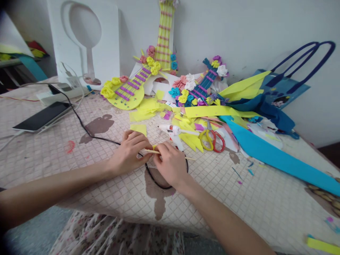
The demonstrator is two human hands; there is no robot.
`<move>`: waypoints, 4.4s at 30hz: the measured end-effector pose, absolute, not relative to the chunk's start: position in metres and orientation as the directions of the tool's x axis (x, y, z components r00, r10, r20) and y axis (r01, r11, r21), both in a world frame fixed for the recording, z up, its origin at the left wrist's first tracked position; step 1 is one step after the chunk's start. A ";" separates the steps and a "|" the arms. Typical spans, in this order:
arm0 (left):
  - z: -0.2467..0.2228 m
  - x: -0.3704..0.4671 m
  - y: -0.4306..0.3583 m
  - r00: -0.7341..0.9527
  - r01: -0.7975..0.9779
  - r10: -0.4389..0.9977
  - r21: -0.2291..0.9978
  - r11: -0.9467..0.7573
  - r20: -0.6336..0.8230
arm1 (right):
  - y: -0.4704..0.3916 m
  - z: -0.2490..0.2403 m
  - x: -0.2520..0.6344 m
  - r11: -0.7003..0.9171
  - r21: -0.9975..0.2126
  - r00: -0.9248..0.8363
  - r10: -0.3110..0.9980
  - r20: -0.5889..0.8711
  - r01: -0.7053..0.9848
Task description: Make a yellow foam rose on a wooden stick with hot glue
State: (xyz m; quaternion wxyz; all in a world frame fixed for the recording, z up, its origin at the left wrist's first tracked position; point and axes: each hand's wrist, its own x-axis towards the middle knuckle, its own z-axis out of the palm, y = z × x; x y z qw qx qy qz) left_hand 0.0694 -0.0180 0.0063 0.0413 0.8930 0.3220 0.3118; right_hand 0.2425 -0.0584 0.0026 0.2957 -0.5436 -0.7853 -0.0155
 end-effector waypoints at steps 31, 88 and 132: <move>0.011 0.044 0.010 0.482 0.604 0.758 0.461 -0.650 0.438 | -0.060 0.009 0.262 0.362 -0.321 -0.191 0.868 0.459 0.875; -0.001 0.057 0.000 0.561 0.636 0.790 0.482 -0.602 0.247 | -0.057 -0.003 0.246 0.369 -0.173 -0.318 0.911 0.262 0.913; -0.004 0.063 -0.001 0.710 0.513 0.600 0.314 -0.799 0.370 | -0.056 -0.002 0.247 0.374 -0.228 -0.310 0.911 0.272 0.899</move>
